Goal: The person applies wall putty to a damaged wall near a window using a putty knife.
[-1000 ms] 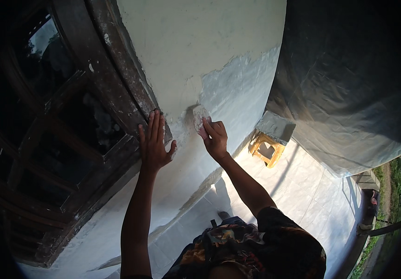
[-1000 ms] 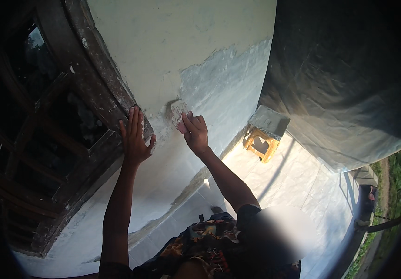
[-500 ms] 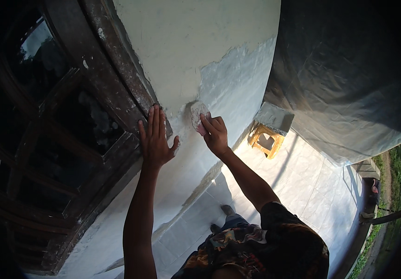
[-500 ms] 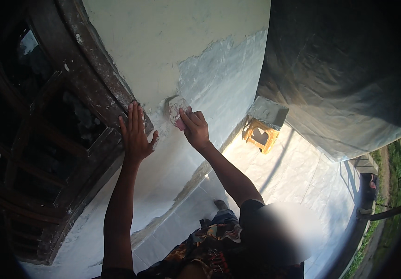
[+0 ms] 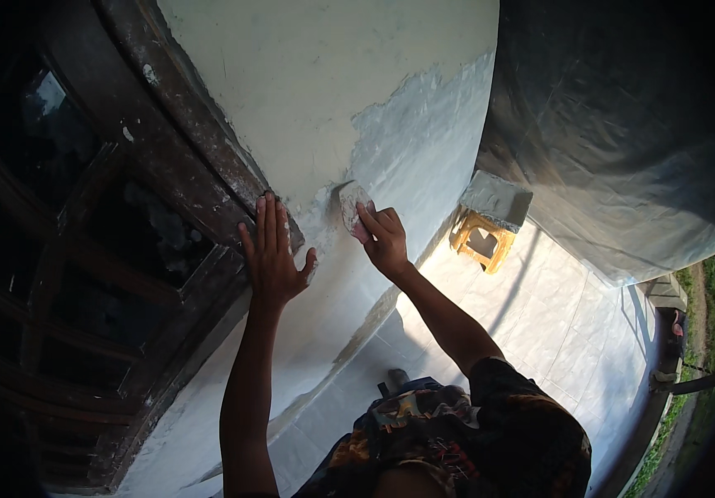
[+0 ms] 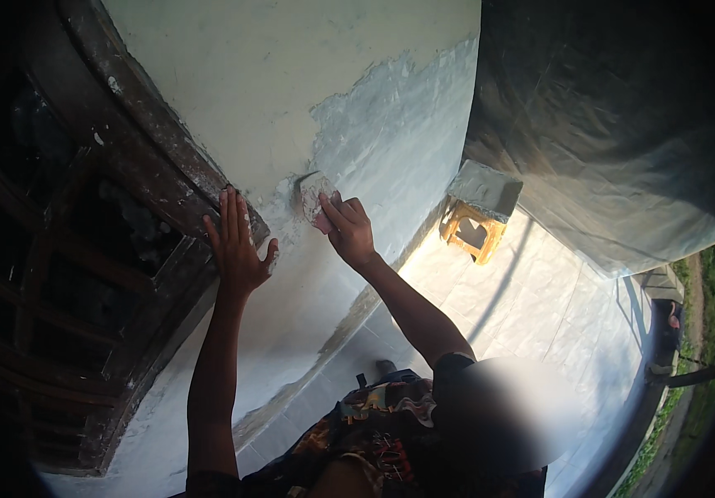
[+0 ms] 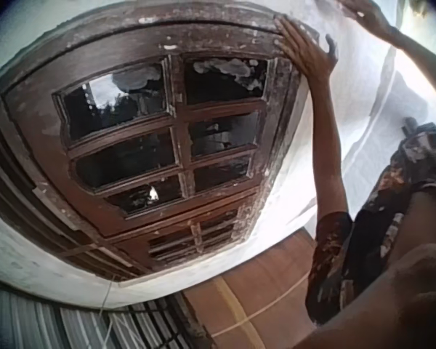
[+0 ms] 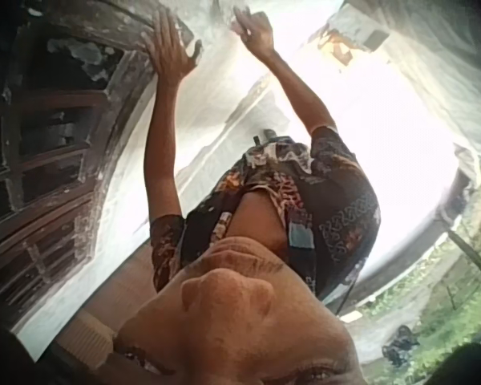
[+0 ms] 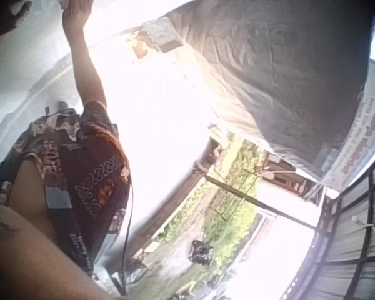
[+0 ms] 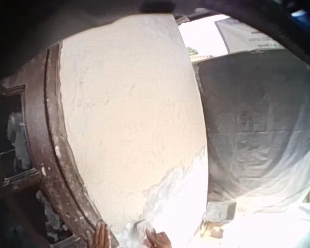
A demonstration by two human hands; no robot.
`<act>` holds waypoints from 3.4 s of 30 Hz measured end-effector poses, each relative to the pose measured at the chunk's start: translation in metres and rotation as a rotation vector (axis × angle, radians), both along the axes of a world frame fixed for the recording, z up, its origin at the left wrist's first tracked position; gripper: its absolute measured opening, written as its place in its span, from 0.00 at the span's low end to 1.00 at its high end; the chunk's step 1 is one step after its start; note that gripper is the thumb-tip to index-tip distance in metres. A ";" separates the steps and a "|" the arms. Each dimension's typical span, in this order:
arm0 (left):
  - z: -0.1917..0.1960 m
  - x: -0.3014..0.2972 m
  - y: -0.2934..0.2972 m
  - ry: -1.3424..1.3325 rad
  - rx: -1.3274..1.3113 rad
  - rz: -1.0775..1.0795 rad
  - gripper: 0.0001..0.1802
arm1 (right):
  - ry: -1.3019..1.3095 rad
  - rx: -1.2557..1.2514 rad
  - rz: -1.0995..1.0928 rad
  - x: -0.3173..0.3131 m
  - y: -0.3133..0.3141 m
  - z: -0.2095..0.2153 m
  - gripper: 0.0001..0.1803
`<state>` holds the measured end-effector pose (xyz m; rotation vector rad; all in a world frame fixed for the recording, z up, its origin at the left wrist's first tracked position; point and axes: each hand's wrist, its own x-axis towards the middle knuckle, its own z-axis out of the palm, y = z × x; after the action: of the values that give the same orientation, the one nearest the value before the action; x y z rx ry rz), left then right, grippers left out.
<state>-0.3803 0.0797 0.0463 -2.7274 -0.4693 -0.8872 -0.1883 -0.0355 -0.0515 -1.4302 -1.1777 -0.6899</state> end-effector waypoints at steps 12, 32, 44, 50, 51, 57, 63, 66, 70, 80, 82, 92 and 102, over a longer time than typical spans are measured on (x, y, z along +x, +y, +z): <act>0.002 0.001 0.001 -0.048 -0.045 -0.055 0.51 | 0.026 -0.011 -0.048 -0.011 0.015 0.005 0.33; 0.010 -0.039 0.007 0.170 -0.016 -0.140 0.43 | 1.068 0.383 0.684 -0.090 -0.017 0.066 0.17; 0.003 -0.028 0.003 0.103 -0.004 -0.088 0.42 | 0.785 0.378 0.518 0.005 -0.015 0.089 0.12; -0.001 -0.018 0.001 0.080 -0.015 -0.093 0.43 | 0.165 0.262 -0.061 0.029 0.009 0.112 0.27; -0.001 -0.016 0.001 0.085 -0.041 -0.104 0.44 | 0.021 0.224 -0.132 0.039 0.016 0.107 0.28; -0.002 -0.018 0.002 0.099 -0.049 -0.088 0.45 | 0.002 0.091 -0.172 0.017 0.029 0.020 0.31; -0.003 -0.016 0.001 0.110 -0.042 -0.076 0.46 | 0.089 0.234 -0.114 0.025 0.008 0.073 0.30; -0.001 -0.014 0.000 0.093 -0.037 -0.083 0.45 | -0.098 0.149 -0.222 0.045 0.018 0.100 0.29; -0.001 -0.016 0.001 0.097 -0.050 -0.079 0.44 | -0.027 0.028 -0.233 0.019 0.031 0.034 0.31; 0.000 -0.015 -0.002 0.078 -0.034 -0.090 0.44 | 0.194 0.234 -0.031 0.017 0.017 0.097 0.30; 0.001 -0.013 -0.004 0.065 -0.054 -0.099 0.44 | 0.059 0.187 -0.171 0.019 0.022 0.097 0.30; -0.001 -0.019 -0.001 0.072 -0.095 -0.107 0.45 | 0.521 0.203 0.328 -0.038 0.000 0.059 0.23; -0.004 -0.018 0.003 0.034 -0.146 -0.147 0.44 | 0.085 0.018 -0.097 -0.063 0.018 0.034 0.34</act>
<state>-0.3984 0.0828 0.0420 -2.9368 -0.3424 -0.8721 -0.2517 -0.0173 -0.0174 -1.4948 -1.0396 -0.6979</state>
